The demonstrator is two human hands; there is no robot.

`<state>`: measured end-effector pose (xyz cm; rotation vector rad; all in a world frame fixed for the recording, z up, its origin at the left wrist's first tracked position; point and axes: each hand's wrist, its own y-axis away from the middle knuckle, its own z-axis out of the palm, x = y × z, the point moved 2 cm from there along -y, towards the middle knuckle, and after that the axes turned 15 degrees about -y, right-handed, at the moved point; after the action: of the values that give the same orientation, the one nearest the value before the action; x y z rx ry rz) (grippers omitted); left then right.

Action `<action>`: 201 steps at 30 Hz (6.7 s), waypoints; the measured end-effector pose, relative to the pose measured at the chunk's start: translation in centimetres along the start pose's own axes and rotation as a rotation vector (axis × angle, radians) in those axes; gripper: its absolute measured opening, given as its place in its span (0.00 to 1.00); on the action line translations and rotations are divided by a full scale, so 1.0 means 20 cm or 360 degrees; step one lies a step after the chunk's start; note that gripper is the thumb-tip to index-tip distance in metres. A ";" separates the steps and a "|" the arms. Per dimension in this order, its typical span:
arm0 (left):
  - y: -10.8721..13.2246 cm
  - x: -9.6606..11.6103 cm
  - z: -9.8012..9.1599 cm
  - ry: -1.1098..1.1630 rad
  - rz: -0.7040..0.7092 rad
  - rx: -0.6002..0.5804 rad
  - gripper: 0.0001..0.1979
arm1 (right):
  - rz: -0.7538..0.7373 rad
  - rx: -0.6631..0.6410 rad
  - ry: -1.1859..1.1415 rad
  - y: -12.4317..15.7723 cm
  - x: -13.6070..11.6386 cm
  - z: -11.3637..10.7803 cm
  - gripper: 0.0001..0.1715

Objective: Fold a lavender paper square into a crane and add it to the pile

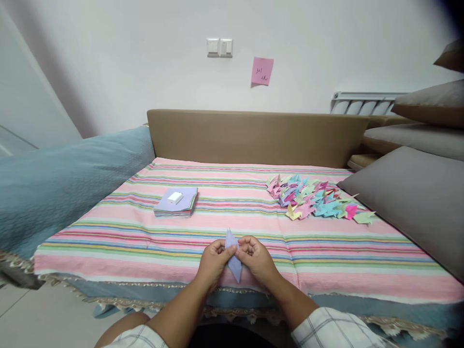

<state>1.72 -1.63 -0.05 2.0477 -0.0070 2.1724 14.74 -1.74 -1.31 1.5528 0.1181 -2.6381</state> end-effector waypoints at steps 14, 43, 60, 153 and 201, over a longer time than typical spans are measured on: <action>0.02 0.01 0.00 -0.0011 -0.0066 -0.0058 0.20 | 0.0026 -0.0093 -0.0118 0.00 0.02 -0.01 0.19; 0.03 0.00 0.02 -0.0248 0.0062 -0.0245 0.18 | 0.0020 -0.0067 -0.0290 0.01 -0.01 0.00 0.19; 0.03 0.00 0.02 -0.0403 0.0160 -0.0271 0.16 | 0.0183 0.0108 -0.0631 0.03 -0.05 0.03 0.20; 0.03 0.04 0.00 0.0218 -0.0063 0.0014 0.24 | -0.0681 -0.0439 0.0934 0.01 -0.12 -0.04 0.14; 0.00 0.05 -0.05 -0.0326 0.0329 0.0094 0.13 | -0.0291 0.0032 0.0180 0.00 -0.08 -0.01 0.19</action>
<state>0.71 -1.51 0.90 2.3907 -0.1887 2.0841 15.70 -1.66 -0.10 1.7780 0.2532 -2.6916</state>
